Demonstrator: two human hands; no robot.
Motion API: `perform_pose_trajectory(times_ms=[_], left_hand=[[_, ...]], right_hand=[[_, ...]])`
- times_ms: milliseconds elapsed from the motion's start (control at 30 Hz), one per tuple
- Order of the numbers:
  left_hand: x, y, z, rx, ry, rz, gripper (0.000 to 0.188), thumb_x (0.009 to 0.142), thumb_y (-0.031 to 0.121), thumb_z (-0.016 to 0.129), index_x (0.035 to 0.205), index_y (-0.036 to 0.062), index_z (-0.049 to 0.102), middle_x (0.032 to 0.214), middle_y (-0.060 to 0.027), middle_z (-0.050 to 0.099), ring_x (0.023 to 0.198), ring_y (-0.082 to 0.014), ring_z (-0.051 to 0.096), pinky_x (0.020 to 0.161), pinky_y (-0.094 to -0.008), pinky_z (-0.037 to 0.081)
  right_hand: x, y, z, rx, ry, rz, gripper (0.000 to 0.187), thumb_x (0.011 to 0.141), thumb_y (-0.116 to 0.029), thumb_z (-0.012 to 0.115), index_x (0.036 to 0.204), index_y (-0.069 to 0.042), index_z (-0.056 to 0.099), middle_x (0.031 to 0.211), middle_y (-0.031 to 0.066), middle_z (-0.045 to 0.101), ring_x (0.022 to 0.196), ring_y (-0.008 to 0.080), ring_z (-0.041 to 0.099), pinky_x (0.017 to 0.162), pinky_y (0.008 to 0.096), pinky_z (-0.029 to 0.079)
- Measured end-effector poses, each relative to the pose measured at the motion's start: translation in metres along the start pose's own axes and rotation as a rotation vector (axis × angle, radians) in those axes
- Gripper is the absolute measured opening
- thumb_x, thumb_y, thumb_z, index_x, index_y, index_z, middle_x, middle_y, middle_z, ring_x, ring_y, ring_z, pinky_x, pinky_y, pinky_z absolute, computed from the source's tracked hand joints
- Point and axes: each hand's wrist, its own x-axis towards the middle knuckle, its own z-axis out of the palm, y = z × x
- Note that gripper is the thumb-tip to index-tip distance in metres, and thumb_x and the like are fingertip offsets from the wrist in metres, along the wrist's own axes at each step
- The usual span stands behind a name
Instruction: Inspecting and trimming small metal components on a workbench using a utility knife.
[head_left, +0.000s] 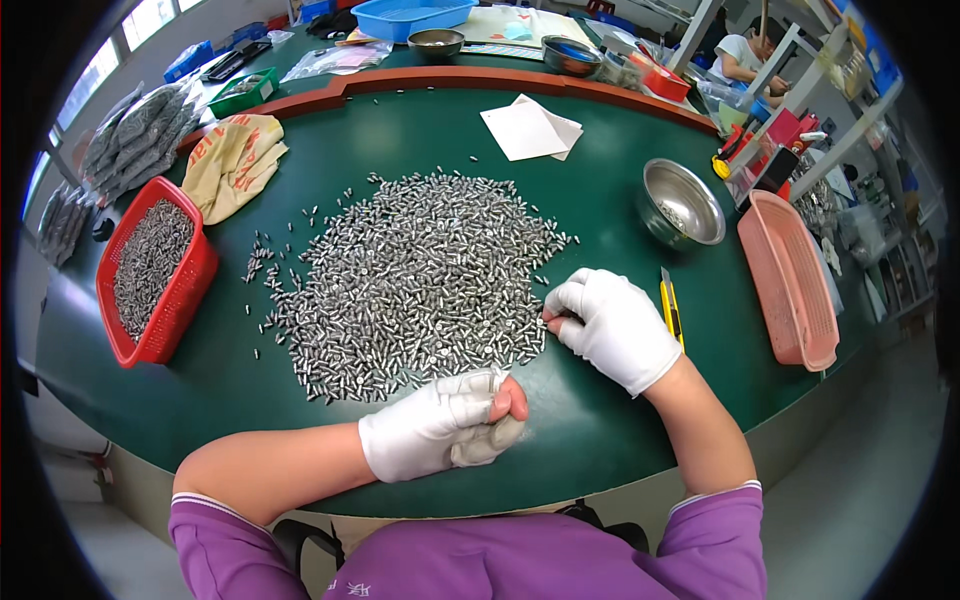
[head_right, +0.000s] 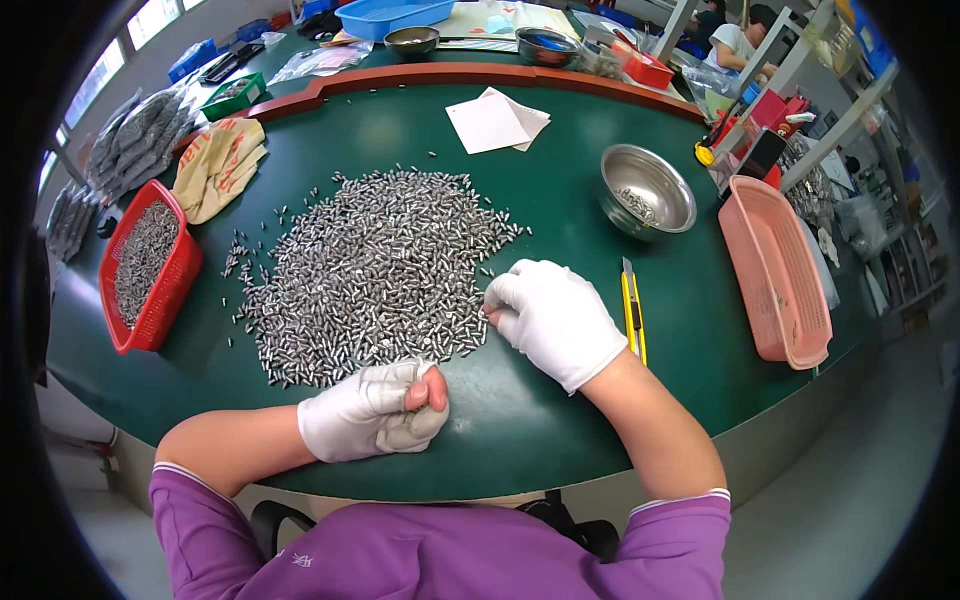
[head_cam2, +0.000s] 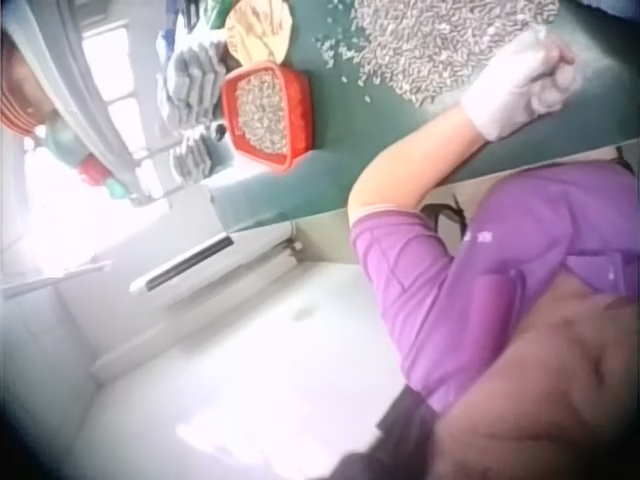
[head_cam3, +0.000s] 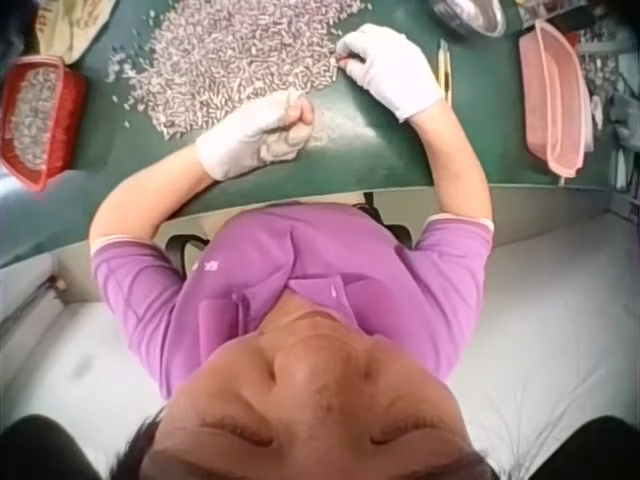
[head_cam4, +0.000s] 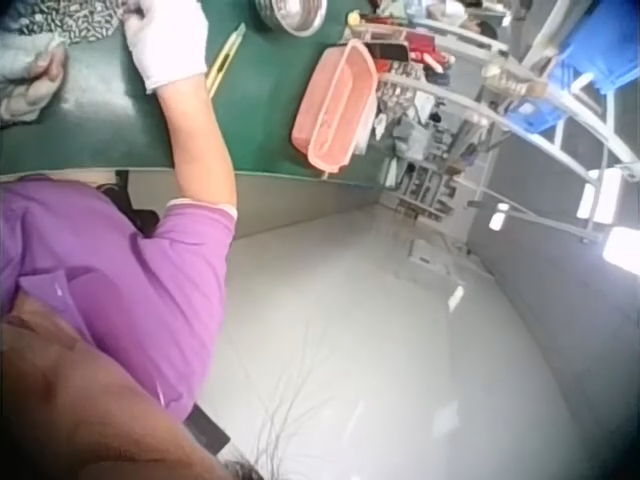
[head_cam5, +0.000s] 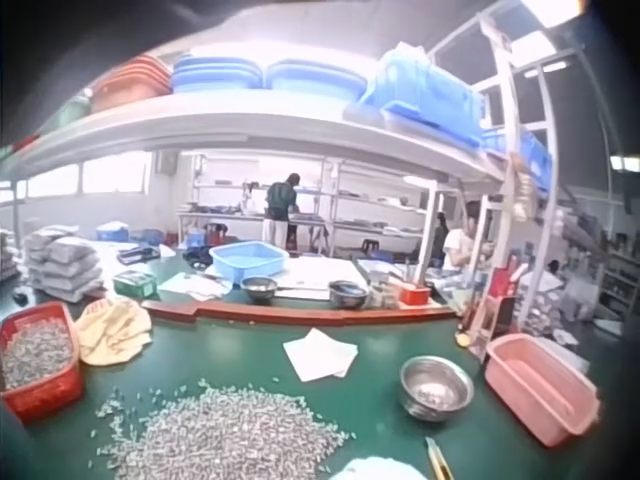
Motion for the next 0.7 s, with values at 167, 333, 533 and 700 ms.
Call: perform_pose_trajectory(times_ms=[167,333,533,700], left_hand=[[-0.003,-0.005,0.002,0.041,0.123,0.095,0.021,0.097,0.029,0.059,0.111,0.0143,0.056,0.087,0.0024,0.053,0.062,-0.0045,0.038,0.054,-0.0187,0.028],[0.001,-0.001,0.011,0.061,0.306,0.2,0.028,0.096,0.023,0.06,0.121,0.0137,0.052,0.091,-0.0036,0.057,0.056,-0.005,0.035,0.052,-0.0194,0.028],[0.003,-0.002,0.011,0.097,0.405,0.225,0.019,0.095,0.02,0.062,0.11,0.0129,0.054,0.088,-0.0041,0.058,0.056,-0.0048,0.039,0.05,-0.0186,0.029],[0.003,0.0,0.016,0.157,0.475,0.215,0.015,0.095,0.019,0.059,0.103,0.0096,0.051,0.085,-0.0026,0.058,0.06,-0.0041,0.041,0.051,-0.0177,0.031]], right_hand=[[0.002,-0.014,-0.006,0.341,-0.011,0.119,0.013,0.08,-0.011,0.07,0.092,-0.006,0.067,0.087,0.0088,0.061,0.083,0.0225,0.063,0.075,0.033,0.051],[-0.007,-0.037,-0.009,0.796,-0.136,0.149,0.014,0.085,-0.011,0.07,0.095,-0.002,0.066,0.091,0.0069,0.056,0.085,0.0158,0.06,0.078,0.0282,0.05],[-0.008,-0.041,-0.004,0.813,-0.174,0.108,0.017,0.08,-0.014,0.076,0.09,-0.005,0.065,0.092,0.0032,0.056,0.084,0.0126,0.054,0.074,0.0255,0.045],[-0.009,-0.038,-0.001,0.76,-0.084,-0.015,0.019,0.077,-0.011,0.078,0.091,-0.007,0.066,0.093,0.0034,0.057,0.084,0.0138,0.056,0.074,0.0267,0.046]])
